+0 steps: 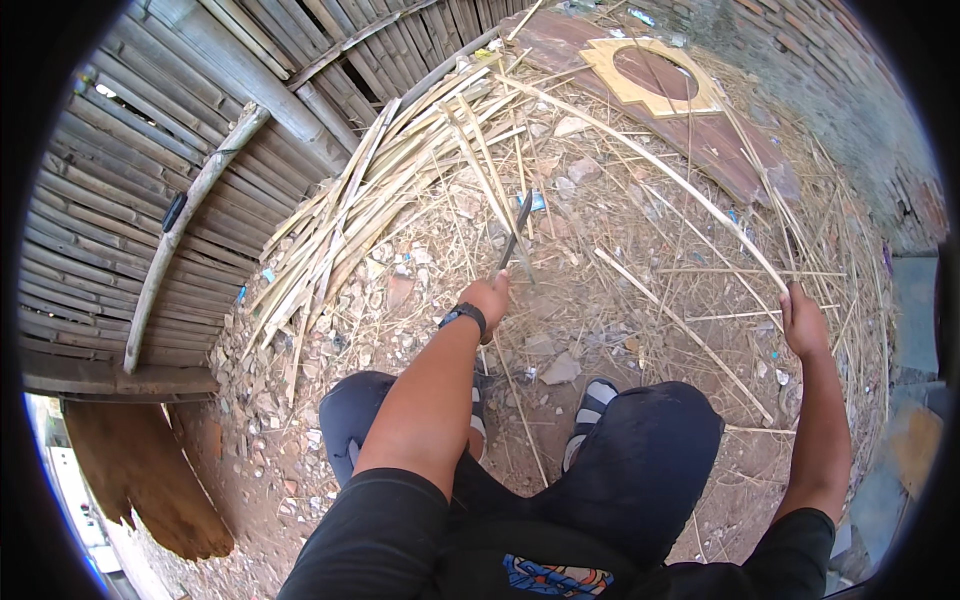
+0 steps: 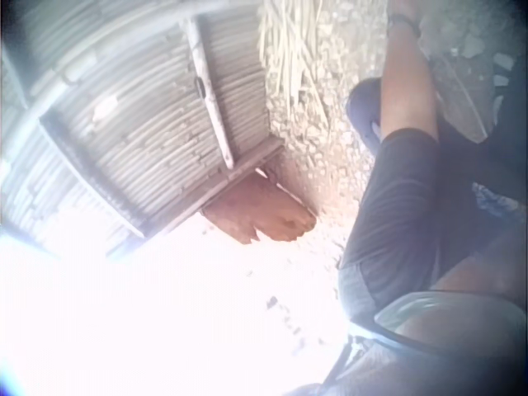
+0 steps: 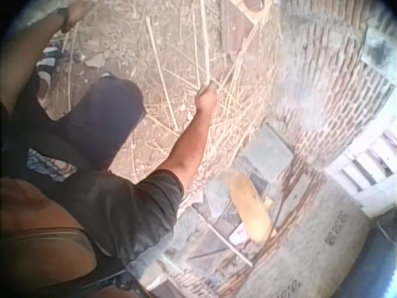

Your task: The person sits on the ground and uses a knife to split long bamboo sticks into thin strips. They hold the bamboo with one hand and use the knife to slice through the material, occasionally adjusting the grip or repositioning the stick to continue splitting.

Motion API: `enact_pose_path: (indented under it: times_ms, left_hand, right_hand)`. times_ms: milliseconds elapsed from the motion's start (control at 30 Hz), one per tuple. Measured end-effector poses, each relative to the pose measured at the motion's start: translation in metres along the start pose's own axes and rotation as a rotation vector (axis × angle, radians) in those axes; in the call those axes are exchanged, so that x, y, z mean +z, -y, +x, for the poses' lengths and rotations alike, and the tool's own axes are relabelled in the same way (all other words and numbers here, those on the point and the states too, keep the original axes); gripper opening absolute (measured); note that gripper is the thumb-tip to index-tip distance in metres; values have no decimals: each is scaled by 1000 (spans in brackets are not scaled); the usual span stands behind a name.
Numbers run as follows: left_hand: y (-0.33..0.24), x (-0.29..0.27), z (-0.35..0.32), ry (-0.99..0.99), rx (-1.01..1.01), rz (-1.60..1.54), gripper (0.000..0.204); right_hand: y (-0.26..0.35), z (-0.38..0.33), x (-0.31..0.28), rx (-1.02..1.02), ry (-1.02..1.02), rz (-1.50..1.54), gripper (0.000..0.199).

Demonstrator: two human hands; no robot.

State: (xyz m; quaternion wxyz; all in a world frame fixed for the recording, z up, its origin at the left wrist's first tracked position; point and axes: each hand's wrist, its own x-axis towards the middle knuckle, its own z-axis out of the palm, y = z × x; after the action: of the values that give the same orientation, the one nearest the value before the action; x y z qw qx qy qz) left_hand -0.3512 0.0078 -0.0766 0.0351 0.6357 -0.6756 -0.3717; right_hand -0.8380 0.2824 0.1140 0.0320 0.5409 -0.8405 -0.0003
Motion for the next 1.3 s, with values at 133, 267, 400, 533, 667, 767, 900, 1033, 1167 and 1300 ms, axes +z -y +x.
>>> enact_pose_path:
  times_ms: [133,267,400,533,667,767,900,1033,1167,1300]
  left_hand:
    - [2,6,-4,24,-5,-114,74]
    - [-48,-1,-28,312,-122,-366,71]
    - [-60,-4,-41,471,-286,-661,60]
    - [-84,-11,-47,606,-274,-595,55]
    - [-96,9,-44,576,-315,-545,49]
    - [-98,14,-44,646,-284,-495,49]
    - [-91,13,-40,656,-234,-438,51]
    - [-117,-40,-49,475,21,170,62]
    - [-138,-147,-57,-50,132,-5,63]
    - [-159,-169,-73,-655,562,-262,56]
  right_hand:
    - [2,-15,39,86,284,159,31]
    - [-16,-32,71,-7,141,170,58]
    - [120,26,-16,25,365,605,48]
    - [219,64,-38,-121,689,572,36]
    - [296,51,32,-155,778,429,79]
    - [329,15,87,-57,629,682,76]
    - [338,5,98,74,490,756,66]
    - [350,7,87,131,574,679,57]
    - [355,5,83,164,564,666,52]
    - [345,5,90,148,517,682,50]
